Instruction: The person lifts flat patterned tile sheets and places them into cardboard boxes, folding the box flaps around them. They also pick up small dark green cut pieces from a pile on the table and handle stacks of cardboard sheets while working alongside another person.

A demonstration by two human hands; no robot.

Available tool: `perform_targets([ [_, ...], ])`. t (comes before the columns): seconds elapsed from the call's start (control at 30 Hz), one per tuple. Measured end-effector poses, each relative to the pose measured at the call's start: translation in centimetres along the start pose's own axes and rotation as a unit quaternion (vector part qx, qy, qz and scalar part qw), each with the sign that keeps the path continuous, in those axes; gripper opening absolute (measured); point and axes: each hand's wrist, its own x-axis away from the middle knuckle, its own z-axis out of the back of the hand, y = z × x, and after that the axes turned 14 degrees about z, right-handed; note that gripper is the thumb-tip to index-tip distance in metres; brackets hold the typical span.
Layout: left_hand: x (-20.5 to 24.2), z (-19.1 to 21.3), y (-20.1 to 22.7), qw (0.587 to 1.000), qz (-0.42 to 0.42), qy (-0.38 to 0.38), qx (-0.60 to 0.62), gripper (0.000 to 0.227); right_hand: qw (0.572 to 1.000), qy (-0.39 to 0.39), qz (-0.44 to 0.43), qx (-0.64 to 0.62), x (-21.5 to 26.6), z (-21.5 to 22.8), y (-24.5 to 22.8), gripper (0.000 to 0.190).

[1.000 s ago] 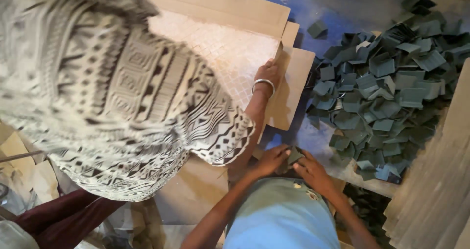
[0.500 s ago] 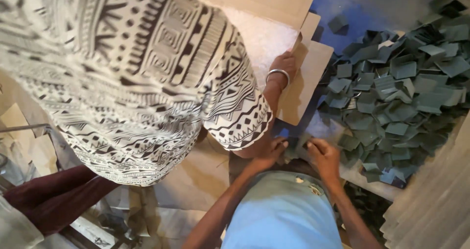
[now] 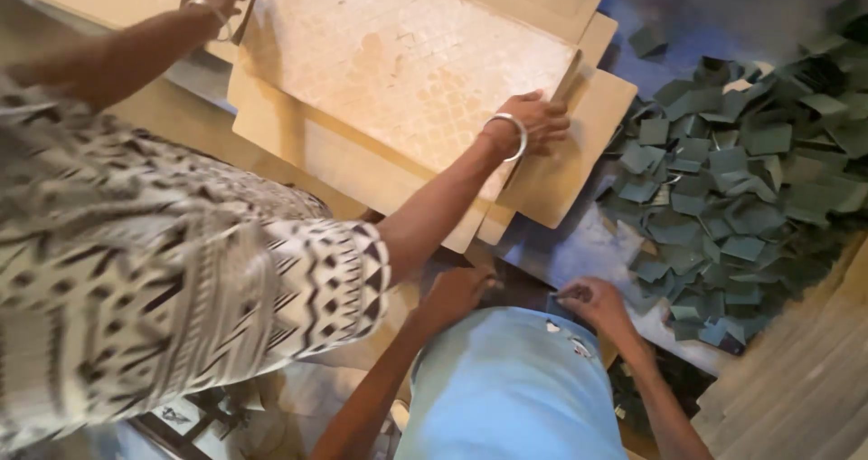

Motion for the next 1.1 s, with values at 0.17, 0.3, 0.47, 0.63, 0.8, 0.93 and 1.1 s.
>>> perform_targets([
  [0.17, -0.9, 0.5, 0.0, 0.995, -0.088, -0.032, -0.030, 0.028, 0.994, -0.045, 0.042, -0.089, -1.7, -2.0, -2.2, 0.028],
  [0.3, -1.5, 4.8, 0.0, 0.989, -0.047, -0.093, -0.105, 0.029, 0.999, -0.028, 0.041, -0.021, -3.2, -3.2, -4.6, 0.035],
  [0.47, -4.5, 9.4, -8.4, 0.999, 0.006, 0.039, -0.017, 0.028, 0.991, 0.025, -0.126, -0.034, -8.2, -5.4, -1.0, 0.047],
  [0.63, -9.0, 18.9, -20.8, 0.938, 0.144, 0.260, 0.179, 0.030, 0.961, 0.214, -0.163, -0.067, -13.9, -8.8, -5.3, 0.039],
  [0.8, -15.0, 31.2, -33.2, 0.839, 0.180, 0.497, 0.132, 0.033, 0.925, 0.319, -0.170, -0.119, -18.9, -13.2, -9.5, 0.044],
  [0.93, -16.5, 42.4, -29.9, 0.838, 0.296, 0.390, 0.240, 0.036, 0.892, 0.394, -0.123, -0.184, -20.1, -14.4, -11.7, 0.042],
  [1.1, -22.1, 45.5, -30.2, 0.863, 0.211, 0.439, 0.133, 0.033, 0.869, 0.393, -0.201, -0.224, -20.4, -12.1, -10.6, 0.036],
])
